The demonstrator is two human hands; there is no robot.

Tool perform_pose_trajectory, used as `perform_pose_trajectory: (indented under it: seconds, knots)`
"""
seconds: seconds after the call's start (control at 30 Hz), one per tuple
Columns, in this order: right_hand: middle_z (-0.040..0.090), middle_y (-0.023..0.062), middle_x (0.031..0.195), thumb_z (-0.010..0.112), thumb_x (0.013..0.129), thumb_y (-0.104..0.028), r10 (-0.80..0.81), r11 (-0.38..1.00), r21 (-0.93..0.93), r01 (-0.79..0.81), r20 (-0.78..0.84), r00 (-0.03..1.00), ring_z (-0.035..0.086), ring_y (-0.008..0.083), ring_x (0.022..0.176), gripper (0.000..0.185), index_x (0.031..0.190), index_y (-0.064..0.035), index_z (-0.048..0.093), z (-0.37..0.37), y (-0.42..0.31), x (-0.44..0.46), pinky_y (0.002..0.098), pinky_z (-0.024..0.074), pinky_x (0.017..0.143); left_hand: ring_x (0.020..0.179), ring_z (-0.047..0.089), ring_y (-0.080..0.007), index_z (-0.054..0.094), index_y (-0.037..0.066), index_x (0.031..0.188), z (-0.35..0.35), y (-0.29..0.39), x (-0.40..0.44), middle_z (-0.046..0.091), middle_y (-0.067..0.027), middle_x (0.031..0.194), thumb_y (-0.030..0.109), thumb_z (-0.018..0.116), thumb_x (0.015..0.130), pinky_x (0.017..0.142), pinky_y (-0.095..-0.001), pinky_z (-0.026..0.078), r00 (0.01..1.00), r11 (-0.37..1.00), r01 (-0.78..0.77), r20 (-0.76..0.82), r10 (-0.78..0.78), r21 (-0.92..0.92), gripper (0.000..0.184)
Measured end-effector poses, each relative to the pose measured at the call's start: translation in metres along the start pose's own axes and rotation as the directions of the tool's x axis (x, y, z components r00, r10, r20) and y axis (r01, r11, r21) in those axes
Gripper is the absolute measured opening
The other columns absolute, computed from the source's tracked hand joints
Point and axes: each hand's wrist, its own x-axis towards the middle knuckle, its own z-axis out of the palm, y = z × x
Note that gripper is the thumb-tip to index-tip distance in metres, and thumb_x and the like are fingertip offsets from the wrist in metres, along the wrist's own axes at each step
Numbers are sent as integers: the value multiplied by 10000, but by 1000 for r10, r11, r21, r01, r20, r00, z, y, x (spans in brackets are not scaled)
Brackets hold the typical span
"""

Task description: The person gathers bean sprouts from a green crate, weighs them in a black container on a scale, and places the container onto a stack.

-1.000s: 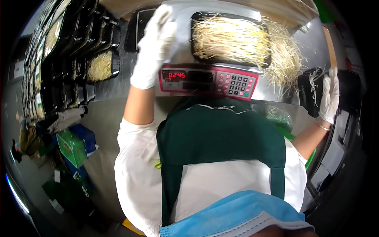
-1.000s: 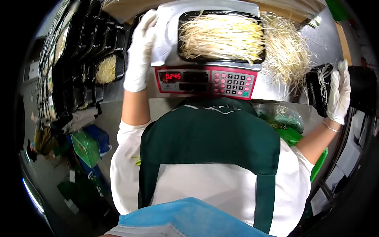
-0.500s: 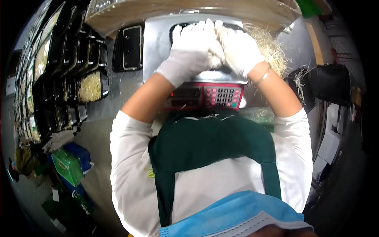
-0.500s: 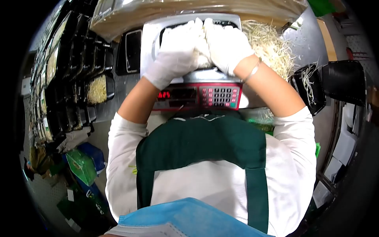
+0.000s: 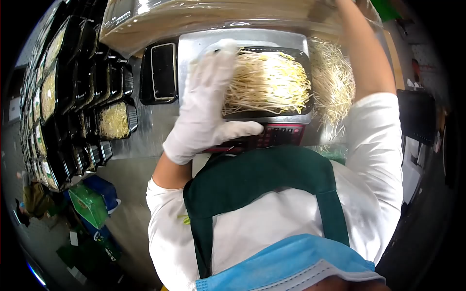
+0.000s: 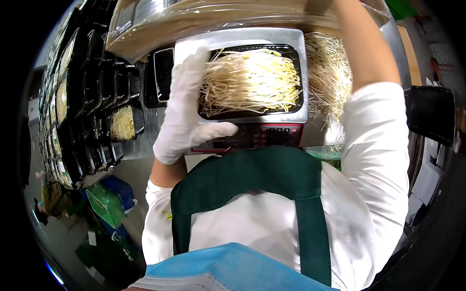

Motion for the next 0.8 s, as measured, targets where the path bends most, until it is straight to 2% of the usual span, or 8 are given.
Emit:
perform_pose_trajectory:
  seconds: [0.03,0.1,0.17,0.23,0.3,0.47,0.67,0.8]
  knots:
    - [648,186,720,554,838,-323,173,891,400,-214,137,975,637,327,768,341,788,5,635,-14,-3,-8,396,505,701,1296,325,-384,149,-26,1438,-3,-7,-12,350,-232,1396,586,723,643,1099,-471,152,996,982,4,-90,-21,-190,1157]
    - [656,143,746,578,848,-235,-370,806,-572,151,-288,884,650,224,723,227,895,-18,625,-44,12,-17,319,520,605,1313,331,-307,142,-44,1436,-9,1,-32,286,-231,1431,315,674,823,1093,-390,243,937,774,31,-252,-244,-633,888]
    - [653,137,893,575,853,-154,-73,577,780,242,-246,967,643,164,736,280,1096,-17,555,-71,-16,-79,269,511,559,1274,385,-305,149,-51,1426,-6,-49,-47,308,-218,1414,223,605,882,1075,-390,298,842,864,-13,-472,-262,-504,761]
    - [623,152,1057,550,867,-136,13,394,894,211,-235,972,643,182,753,433,1258,11,437,-81,-111,-179,276,519,598,1244,419,-307,141,-31,1427,-14,-39,-40,305,-219,1411,183,568,903,1057,-402,338,714,747,-48,-546,-439,-663,709]
    - [565,202,1167,514,890,-183,-623,-1,996,88,-69,779,617,253,938,529,1356,0,344,-84,-79,-216,349,513,800,1160,503,-351,213,0,1403,-19,-16,-19,298,-202,1420,313,518,936,954,-409,455,719,656,-170,-548,-428,-735,640]
    - [580,182,1105,522,844,46,-645,220,974,54,104,757,629,120,749,800,1456,-79,23,-45,-48,-292,255,542,670,716,647,-168,440,-14,1275,-19,18,-20,674,-124,886,-37,586,833,656,-273,539,956,526,27,-131,-261,-850,466]
    - [635,98,1043,588,858,-50,-458,788,238,568,-389,799,561,161,876,243,1093,-53,651,-19,-38,-282,255,434,823,922,597,-135,646,-16,1015,7,-20,5,660,-87,982,37,575,854,865,-267,461,935,851,-42,-321,-151,-523,185]
    - [643,117,885,589,844,-173,-167,854,461,242,-197,966,553,229,967,208,976,-41,683,34,-24,-218,324,417,899,893,575,-111,650,-2,979,41,-47,53,648,-53,962,80,578,858,825,-245,449,809,683,329,-178,-560,-652,163]
